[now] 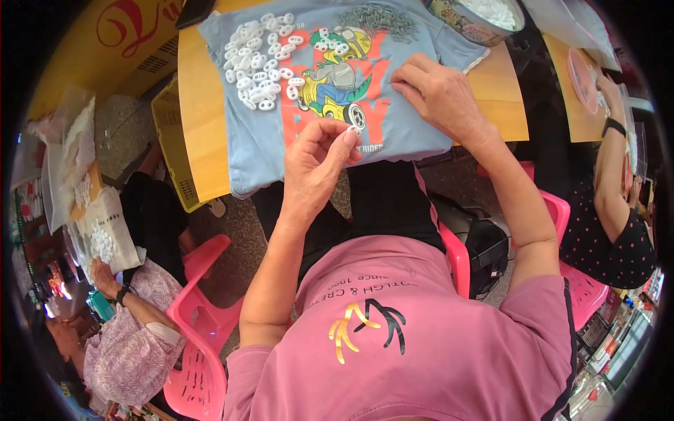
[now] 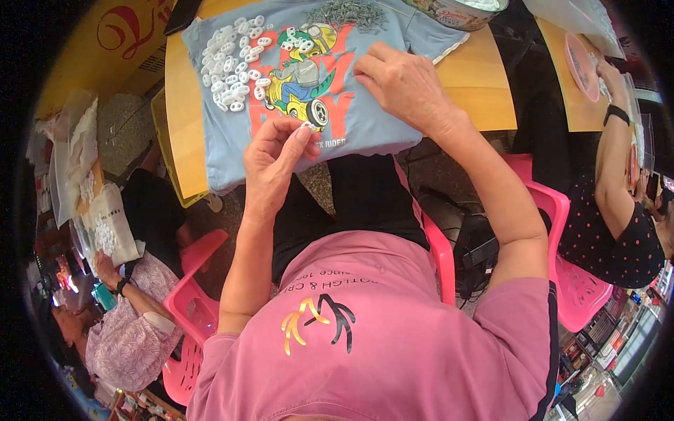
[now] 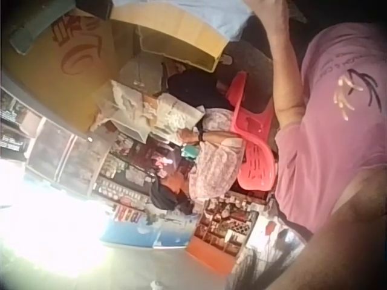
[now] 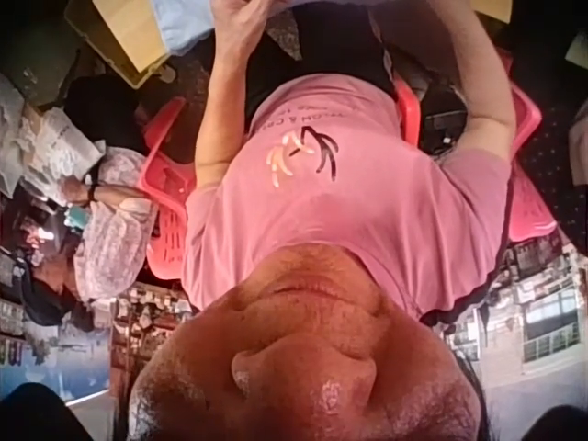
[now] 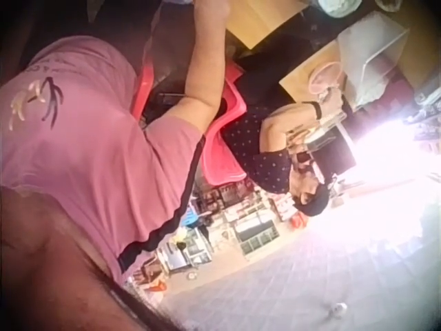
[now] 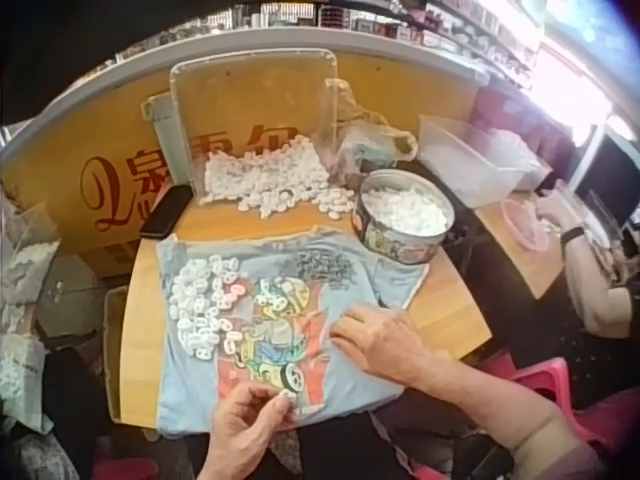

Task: Assembling small white plastic button components at a workbench.

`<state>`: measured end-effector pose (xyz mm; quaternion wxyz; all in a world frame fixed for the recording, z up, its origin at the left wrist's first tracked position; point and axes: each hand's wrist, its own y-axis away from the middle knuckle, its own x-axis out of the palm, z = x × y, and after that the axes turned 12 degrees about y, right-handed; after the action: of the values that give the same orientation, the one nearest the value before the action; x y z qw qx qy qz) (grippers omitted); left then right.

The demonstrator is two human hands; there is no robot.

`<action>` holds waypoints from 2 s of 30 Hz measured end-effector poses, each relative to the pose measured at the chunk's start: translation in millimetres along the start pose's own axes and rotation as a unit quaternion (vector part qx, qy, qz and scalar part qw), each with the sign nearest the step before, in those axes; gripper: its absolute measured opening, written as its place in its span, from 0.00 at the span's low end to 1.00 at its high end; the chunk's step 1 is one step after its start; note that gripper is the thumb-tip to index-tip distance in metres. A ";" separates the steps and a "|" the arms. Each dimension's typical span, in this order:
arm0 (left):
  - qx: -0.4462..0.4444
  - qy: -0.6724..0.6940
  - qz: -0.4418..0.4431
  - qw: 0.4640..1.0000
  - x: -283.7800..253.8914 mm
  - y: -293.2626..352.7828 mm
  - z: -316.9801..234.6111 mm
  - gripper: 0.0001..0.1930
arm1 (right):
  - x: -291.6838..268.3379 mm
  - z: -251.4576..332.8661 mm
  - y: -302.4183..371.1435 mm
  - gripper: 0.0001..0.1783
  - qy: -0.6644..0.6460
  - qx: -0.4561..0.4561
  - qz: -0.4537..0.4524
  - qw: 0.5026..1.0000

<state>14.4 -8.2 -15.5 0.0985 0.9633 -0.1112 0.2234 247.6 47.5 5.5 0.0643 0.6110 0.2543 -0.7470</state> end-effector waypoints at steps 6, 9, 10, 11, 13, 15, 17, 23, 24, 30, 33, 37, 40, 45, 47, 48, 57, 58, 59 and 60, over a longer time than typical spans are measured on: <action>-0.007 -0.001 0.008 1.000 -0.9 -0.5 -0.9 0.08 | -3.4 -1.6 -7.0 0.05 -0.003 0.001 0.021 1.000; -0.015 -0.001 0.004 1.000 0.8 -1.5 -1.2 0.07 | -8.0 -5.0 -18.3 0.06 -0.019 0.007 0.071 0.997; -0.014 -0.001 0.003 1.000 -0.2 -1.2 -1.1 0.07 | -6.2 -7.3 -23.3 0.07 -0.013 -0.008 0.092 0.996; -0.015 0.002 0.004 1.000 -1.5 -1.0 -0.4 0.07 | -5.3 -9.4 -27.9 0.08 -0.006 -0.024 0.113 0.993; -0.016 0.006 0.004 1.000 -2.9 -1.4 -0.7 0.08 | -8.9 -14.2 -37.9 0.09 -0.019 -0.026 0.155 0.987; -0.018 0.026 0.011 0.999 -3.4 -2.8 -1.4 0.08 | -10.2 -15.7 -39.4 0.09 -0.032 -0.029 0.196 0.980; -0.019 0.042 0.006 0.999 -4.9 -4.0 -0.9 0.08 | -9.4 -16.7 -37.5 0.10 -0.118 0.019 0.178 0.977; -0.017 0.082 -0.001 0.996 -6.1 -5.6 -4.0 0.08 | -14.4 14.9 -14.6 0.12 -0.388 0.154 0.142 0.898; -0.014 0.091 -0.004 0.996 -6.2 -4.9 -4.5 0.08 | -12.5 21.6 -11.6 0.12 -0.389 0.151 0.145 0.897; -0.004 0.135 -0.007 0.991 0.9 0.7 -15.6 0.09 | -5.4 61.9 5.6 0.12 -0.607 0.210 0.057 0.764; 0.011 0.131 0.006 0.991 5.5 4.9 -23.9 0.09 | -6.6 74.5 7.4 0.10 -0.639 0.223 0.042 0.735; 0.038 0.130 0.013 0.991 9.3 10.9 -30.2 0.09 | -6.7 85.6 9.2 0.10 -0.676 0.234 0.044 0.697; 0.050 0.139 0.016 0.989 11.4 14.4 -32.1 0.08 | -7.7 90.2 9.1 0.10 -0.701 0.227 0.042 0.675; 0.068 0.119 0.000 0.991 14.6 18.3 -34.8 0.08 | -11.6 96.6 7.9 0.10 -0.691 0.212 0.025 0.691; 0.077 0.115 -0.003 0.990 16.3 19.7 -36.5 0.08 | -10.8 98.3 9.0 0.10 -0.648 0.201 0.003 0.735; 0.085 0.110 -0.005 0.990 16.9 20.2 -36.9 0.08 | -10.7 99.2 9.6 0.10 -0.602 0.190 -0.019 0.776; 0.116 0.092 -0.036 0.988 20.4 21.1 -32.4 0.07 | -7.6 107.7 11.7 0.09 -0.639 0.211 -0.039 0.739; 0.116 0.092 -0.036 0.988 21.1 20.9 -32.2 0.07 | -6.2 107.2 12.1 0.09 -0.639 0.211 -0.039 0.739; 0.113 0.100 -0.035 0.988 21.8 20.7 -32.3 0.07 | -5.1 106.8 12.5 0.09 -0.665 0.219 -0.039 0.713; 0.111 0.107 -0.033 0.987 22.1 20.5 -32.3 0.07 | -4.5 106.5 12.7 0.09 -0.691 0.226 -0.040 0.686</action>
<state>15.3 -23.8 25.8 0.0096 0.9419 -0.0425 0.3330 160.1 -13.2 19.1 0.0518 -0.0928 -0.0149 -0.9942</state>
